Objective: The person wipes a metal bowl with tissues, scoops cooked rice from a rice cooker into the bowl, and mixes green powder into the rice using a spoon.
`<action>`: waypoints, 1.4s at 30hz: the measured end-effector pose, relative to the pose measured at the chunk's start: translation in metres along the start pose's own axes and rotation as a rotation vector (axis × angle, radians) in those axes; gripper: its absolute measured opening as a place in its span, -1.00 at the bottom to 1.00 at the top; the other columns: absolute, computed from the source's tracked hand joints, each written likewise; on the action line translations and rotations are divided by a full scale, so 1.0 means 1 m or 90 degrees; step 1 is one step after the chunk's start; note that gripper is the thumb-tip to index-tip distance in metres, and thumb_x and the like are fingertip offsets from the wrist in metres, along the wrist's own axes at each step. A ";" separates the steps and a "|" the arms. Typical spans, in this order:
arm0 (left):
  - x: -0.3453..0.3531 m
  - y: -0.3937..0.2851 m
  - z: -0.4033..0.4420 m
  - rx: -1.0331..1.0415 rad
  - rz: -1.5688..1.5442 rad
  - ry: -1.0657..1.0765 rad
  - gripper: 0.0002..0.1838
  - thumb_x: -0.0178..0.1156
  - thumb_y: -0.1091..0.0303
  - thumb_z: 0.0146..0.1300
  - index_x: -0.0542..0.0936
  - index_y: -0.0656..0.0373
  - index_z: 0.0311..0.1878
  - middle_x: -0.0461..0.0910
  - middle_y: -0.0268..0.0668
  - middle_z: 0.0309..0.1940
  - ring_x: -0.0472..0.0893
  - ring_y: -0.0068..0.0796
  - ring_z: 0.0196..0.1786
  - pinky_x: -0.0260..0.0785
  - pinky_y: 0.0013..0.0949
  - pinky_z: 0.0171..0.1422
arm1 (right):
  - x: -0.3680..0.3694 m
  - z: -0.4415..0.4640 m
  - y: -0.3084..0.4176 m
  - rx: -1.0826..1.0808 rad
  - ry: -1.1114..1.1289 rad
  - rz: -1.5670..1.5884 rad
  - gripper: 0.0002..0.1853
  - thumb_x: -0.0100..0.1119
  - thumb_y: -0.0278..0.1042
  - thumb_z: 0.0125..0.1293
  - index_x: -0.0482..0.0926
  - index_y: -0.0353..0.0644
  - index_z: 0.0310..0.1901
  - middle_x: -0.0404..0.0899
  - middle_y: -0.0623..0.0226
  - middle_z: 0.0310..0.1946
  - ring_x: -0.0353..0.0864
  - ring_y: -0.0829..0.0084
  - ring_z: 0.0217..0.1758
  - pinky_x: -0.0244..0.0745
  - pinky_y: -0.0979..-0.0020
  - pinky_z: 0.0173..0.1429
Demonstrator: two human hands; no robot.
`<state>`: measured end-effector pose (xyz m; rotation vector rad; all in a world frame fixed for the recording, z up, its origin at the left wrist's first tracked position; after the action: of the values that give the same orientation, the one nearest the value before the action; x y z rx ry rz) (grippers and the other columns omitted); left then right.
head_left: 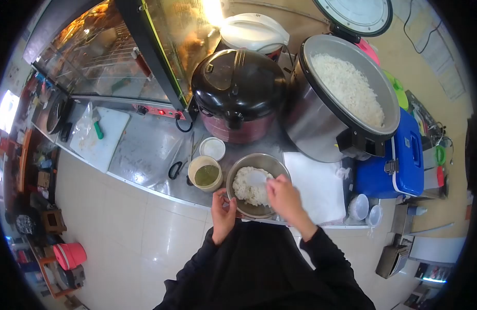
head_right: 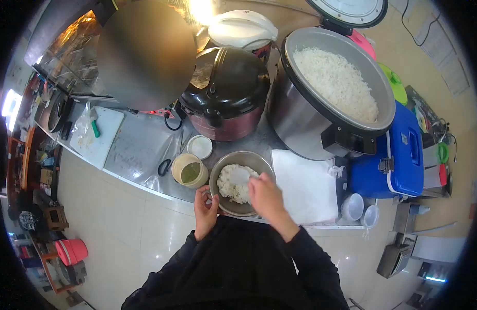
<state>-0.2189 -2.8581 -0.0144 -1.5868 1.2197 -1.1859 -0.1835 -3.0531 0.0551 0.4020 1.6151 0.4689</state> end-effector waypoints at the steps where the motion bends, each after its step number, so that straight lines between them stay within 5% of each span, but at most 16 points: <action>1: -0.002 0.001 0.001 0.020 0.007 -0.007 -0.60 0.08 0.55 0.42 0.23 0.22 0.24 0.41 -0.30 -0.30 0.63 -0.49 -0.43 0.66 -0.42 -0.44 | 0.004 -0.012 0.006 0.018 0.002 -0.015 -0.79 0.15 -0.27 0.34 0.65 -0.13 -0.08 0.56 0.18 -0.22 0.64 0.07 -0.28 0.55 0.12 -0.18; 7: -0.007 0.002 0.003 -0.033 -0.023 -0.004 -0.67 0.08 0.54 0.43 0.30 0.22 0.20 0.37 -0.34 -0.26 0.59 -0.57 -0.46 0.57 -0.51 -0.48 | -0.022 -0.052 0.013 0.053 0.046 0.059 -0.77 0.17 -0.27 0.34 0.67 -0.16 -0.07 0.57 0.17 -0.26 0.65 0.09 -0.31 0.54 0.13 -0.19; 10: -0.028 0.003 0.002 -0.012 0.114 0.025 -0.67 0.13 0.57 0.37 0.36 0.23 0.16 0.39 -0.31 -0.24 0.59 -0.52 -0.32 0.47 -0.50 -0.34 | -0.038 -0.042 0.011 0.078 0.008 0.183 -0.76 0.20 -0.25 0.34 0.68 -0.15 -0.06 0.57 0.17 -0.33 0.63 0.09 -0.33 0.51 0.16 -0.23; 13: -0.064 -0.008 -0.001 0.252 0.388 -0.185 -0.60 0.24 0.54 0.22 0.40 0.24 0.12 0.41 -0.20 -0.14 0.55 -0.38 -0.07 0.37 -0.39 -0.07 | -0.038 -0.038 0.015 0.101 -0.103 0.062 -0.77 0.21 -0.24 0.34 0.68 -0.14 -0.07 0.57 0.19 -0.31 0.62 0.08 -0.33 0.52 0.15 -0.24; 14: -0.078 -0.002 0.003 0.250 0.368 -0.233 -0.38 0.36 0.47 0.04 0.33 0.27 0.18 0.37 -0.08 0.06 0.39 -0.22 0.22 0.26 -0.21 0.20 | -0.028 -0.040 0.014 0.107 -0.110 0.004 -0.78 0.21 -0.24 0.33 0.67 -0.11 -0.06 0.56 0.23 -0.30 0.63 0.10 -0.32 0.53 0.14 -0.25; 17: -0.071 -0.042 0.022 0.482 0.435 -0.202 -0.19 0.45 0.40 -0.05 0.23 0.25 0.27 0.23 0.01 0.29 0.28 -0.15 0.35 0.21 -0.15 0.28 | -0.010 -0.056 0.023 0.081 -0.027 -0.017 -0.78 0.21 -0.26 0.32 0.66 -0.09 -0.05 0.56 0.27 -0.28 0.64 0.12 -0.32 0.55 0.15 -0.26; 18: -0.073 -0.034 0.033 0.410 0.452 -0.152 0.06 0.55 0.33 -0.13 0.08 0.25 0.39 0.09 0.05 0.41 0.16 -0.03 0.44 0.12 -0.07 0.41 | -0.015 -0.060 0.030 0.079 -0.034 -0.004 -0.78 0.22 -0.27 0.30 0.65 -0.10 -0.07 0.56 0.27 -0.29 0.66 0.14 -0.32 0.55 0.16 -0.26; 22: -0.065 -0.038 0.054 0.410 0.614 -0.135 0.29 0.64 0.27 -0.20 -0.08 0.25 0.49 0.00 -0.02 0.43 0.06 -0.02 0.50 0.05 -0.02 0.53 | -0.036 -0.060 0.031 0.093 -0.160 0.021 -0.72 0.20 -0.33 0.28 0.61 -0.12 0.02 0.55 0.23 -0.26 0.65 0.14 -0.33 0.57 0.14 -0.25; 23: -0.062 -0.041 0.060 0.382 0.439 -0.117 0.25 0.63 0.34 -0.20 -0.05 0.25 0.48 0.02 -0.04 0.42 0.16 -0.09 0.46 0.06 -0.09 0.53 | -0.035 -0.060 0.029 0.120 -0.141 -0.003 -0.65 0.18 -0.38 0.26 0.56 -0.11 0.10 0.53 0.20 -0.20 0.65 0.12 -0.25 0.58 0.13 -0.20; 27: -0.055 -0.038 0.067 0.371 0.357 -0.103 0.12 0.60 0.39 -0.16 0.08 0.26 0.43 0.33 -0.10 0.25 0.38 -0.18 0.32 0.13 -0.14 0.48 | -0.033 -0.064 0.024 0.099 -0.137 0.029 -0.52 0.19 -0.49 0.15 0.52 -0.05 0.17 0.51 0.28 -0.13 0.65 0.16 -0.14 0.57 0.13 -0.13; 30: -0.059 -0.034 0.062 0.361 0.358 -0.027 0.04 0.60 0.38 -0.15 0.17 0.28 0.39 0.38 -0.11 0.23 0.41 -0.21 0.30 0.15 -0.14 0.47 | -0.026 -0.062 0.021 0.079 -0.200 -0.055 -0.52 0.19 -0.50 0.14 0.55 -0.01 0.15 0.51 0.33 -0.14 0.65 0.21 -0.16 0.57 0.16 -0.15; 33: -0.069 -0.034 0.049 0.322 0.312 -0.042 0.02 0.60 0.37 -0.15 0.21 0.29 0.37 0.38 -0.09 0.25 0.41 -0.22 0.32 0.18 -0.14 0.45 | -0.012 -0.069 0.016 0.105 -0.042 -0.088 -0.54 0.19 -0.50 0.14 0.59 0.02 0.12 0.51 0.37 -0.15 0.64 0.26 -0.16 0.57 0.20 -0.17; 42: -0.076 -0.051 0.055 0.358 0.294 -0.049 -0.05 0.56 0.47 -0.05 0.20 0.29 0.39 0.39 -0.10 0.26 0.44 -0.24 0.28 0.27 -0.18 0.41 | -0.021 -0.080 0.025 0.144 -0.196 0.053 -0.57 0.13 -0.51 0.22 0.55 0.03 0.14 0.54 0.31 -0.14 0.65 0.15 -0.13 0.57 0.12 -0.14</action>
<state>-0.1613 -2.7706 0.0048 -0.8679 1.0095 -1.0298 -0.2614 -3.0476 0.0914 0.6803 1.3576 0.2707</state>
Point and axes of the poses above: each hand's wrist, its own z-axis towards the middle knuckle, its own x-axis out of the palm, y = z × x, the point moved 5 cm from there along z, towards the middle knuckle
